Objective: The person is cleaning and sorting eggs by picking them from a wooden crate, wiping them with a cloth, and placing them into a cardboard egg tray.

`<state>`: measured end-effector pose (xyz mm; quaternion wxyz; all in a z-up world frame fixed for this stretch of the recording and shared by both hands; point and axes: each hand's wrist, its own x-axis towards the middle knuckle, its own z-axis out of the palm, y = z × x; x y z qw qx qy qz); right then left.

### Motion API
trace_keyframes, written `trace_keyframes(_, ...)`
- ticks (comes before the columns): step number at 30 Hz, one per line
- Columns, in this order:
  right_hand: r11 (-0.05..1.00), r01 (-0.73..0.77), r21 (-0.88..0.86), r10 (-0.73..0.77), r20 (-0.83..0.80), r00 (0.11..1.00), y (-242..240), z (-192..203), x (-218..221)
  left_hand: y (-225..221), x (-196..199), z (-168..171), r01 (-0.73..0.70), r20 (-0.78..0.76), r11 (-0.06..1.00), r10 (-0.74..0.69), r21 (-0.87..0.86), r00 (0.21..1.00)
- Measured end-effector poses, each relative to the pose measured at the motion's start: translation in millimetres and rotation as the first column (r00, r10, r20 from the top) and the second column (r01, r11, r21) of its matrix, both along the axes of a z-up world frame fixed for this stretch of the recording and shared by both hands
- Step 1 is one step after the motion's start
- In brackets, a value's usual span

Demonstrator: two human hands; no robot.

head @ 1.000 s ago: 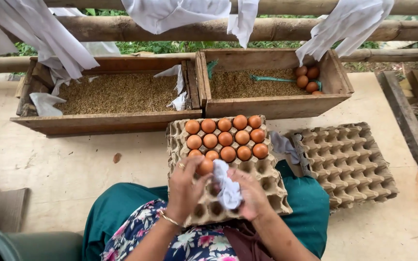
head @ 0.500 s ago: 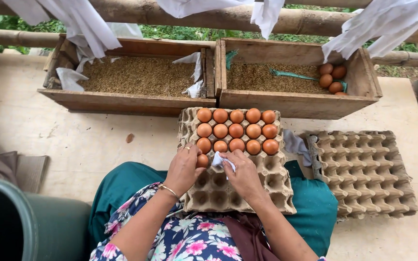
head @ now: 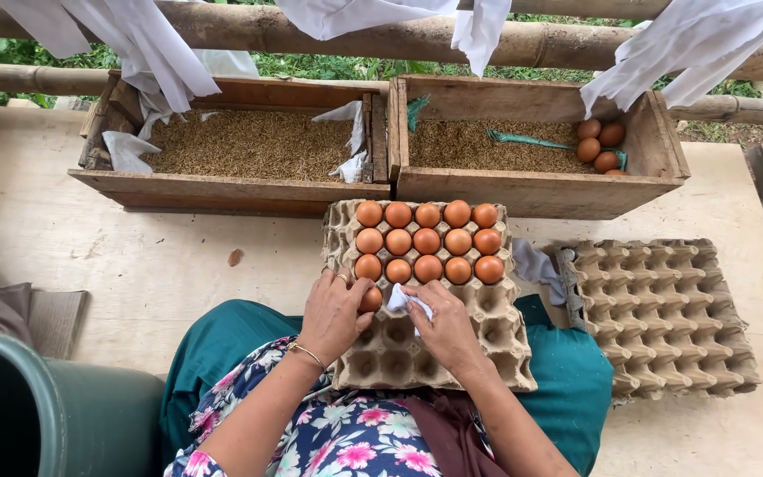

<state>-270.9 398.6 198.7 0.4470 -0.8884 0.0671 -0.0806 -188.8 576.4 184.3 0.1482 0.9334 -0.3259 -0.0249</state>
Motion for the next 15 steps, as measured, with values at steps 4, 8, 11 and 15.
trace_keyframes(4,1.000,-0.007,0.004,0.007,-0.011,1.000,2,5,1,3,5,-6,0.002,0.027,1.000,-0.002,-0.003,1.000)
trace_keyframes(8,0.999,-0.033,-0.042,0.032,-0.024,0.999,3,2,2,6,8,-16,0.000,0.002,0.997,0.000,-0.071,1.000)
trace_keyframes(11,0.998,-0.034,-0.054,0.033,-0.033,0.999,4,3,3,8,7,-15,-0.017,0.008,0.996,0.018,-0.086,1.000)
trace_keyframes(15,0.998,-0.019,-0.056,0.018,-0.024,1.000,7,5,4,11,4,-13,-0.049,0.008,0.991,0.050,-0.121,0.999)
